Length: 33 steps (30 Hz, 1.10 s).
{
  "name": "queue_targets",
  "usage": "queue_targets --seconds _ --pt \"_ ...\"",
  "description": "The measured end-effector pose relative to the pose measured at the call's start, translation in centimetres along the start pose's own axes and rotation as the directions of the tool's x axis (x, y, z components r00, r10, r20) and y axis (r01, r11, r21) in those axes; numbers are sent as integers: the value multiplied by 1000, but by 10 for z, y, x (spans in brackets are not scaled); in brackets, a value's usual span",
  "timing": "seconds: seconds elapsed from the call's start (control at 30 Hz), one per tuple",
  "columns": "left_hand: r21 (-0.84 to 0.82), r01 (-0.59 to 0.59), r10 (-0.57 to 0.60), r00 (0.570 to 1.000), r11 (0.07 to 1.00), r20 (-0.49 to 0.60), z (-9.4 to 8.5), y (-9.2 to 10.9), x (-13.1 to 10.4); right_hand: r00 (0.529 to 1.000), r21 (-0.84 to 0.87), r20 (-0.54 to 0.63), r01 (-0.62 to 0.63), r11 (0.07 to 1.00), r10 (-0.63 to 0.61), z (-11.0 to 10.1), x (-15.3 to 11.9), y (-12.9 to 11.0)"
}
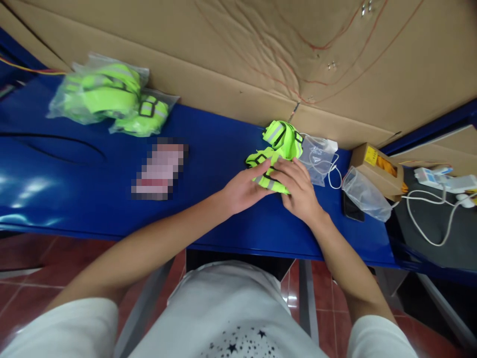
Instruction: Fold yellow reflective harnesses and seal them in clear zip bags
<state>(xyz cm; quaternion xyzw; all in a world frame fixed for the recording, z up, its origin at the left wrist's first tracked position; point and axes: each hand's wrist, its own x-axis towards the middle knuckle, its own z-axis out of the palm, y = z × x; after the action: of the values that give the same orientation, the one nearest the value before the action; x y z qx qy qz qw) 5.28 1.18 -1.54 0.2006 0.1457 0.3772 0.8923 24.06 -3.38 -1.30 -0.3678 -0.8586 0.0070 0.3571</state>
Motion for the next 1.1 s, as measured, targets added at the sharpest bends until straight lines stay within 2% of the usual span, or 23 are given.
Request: queue_targets --seconds 0.1,0.17,0.23,0.27,0.33,0.43,0.5,0.57,0.67,0.77,0.9,0.97,1.1 --pt "137 -115 113 993 984 23 -4 8 7 994 127 62 -92 988 85 2 0 -6" --pt "218 -166 165 986 962 22 -6 12 9 977 294 -32 -190 937 209 6 0 -6" --pt "263 -162 161 987 951 26 -6 12 9 923 451 -161 -245 858 349 9 0 -1" --pt "275 -151 146 988 949 40 -6 11 8 893 512 -188 -266 817 409 9 0 2" --pt "299 -126 105 991 946 85 -5 6 6 863 589 -112 -342 732 493 8 0 8" --pt "379 -144 99 986 914 135 -5 -1 1 851 610 89 -458 647 518 3 1 12" --pt "445 -183 123 979 877 160 -7 -4 0 844 609 137 -484 628 518 0 0 12" --pt "496 -214 130 971 841 199 -8 -3 -1 823 610 139 -509 607 550 -1 -1 12" --pt "563 -240 111 961 791 254 -9 -1 -2 759 627 126 -559 542 638 0 -5 15" --pt "666 -276 118 955 693 273 -8 0 0 717 648 110 -576 498 688 1 -7 19" --pt "762 -362 236 932 537 276 -7 -1 6 678 661 47 -572 486 733 4 -6 21" --pt "754 -350 265 934 555 238 -8 -3 9 644 691 27 -565 451 765 8 -4 17" --pt "622 -262 211 965 738 156 -9 -12 10 544 804 3 -500 321 839 18 3 0"
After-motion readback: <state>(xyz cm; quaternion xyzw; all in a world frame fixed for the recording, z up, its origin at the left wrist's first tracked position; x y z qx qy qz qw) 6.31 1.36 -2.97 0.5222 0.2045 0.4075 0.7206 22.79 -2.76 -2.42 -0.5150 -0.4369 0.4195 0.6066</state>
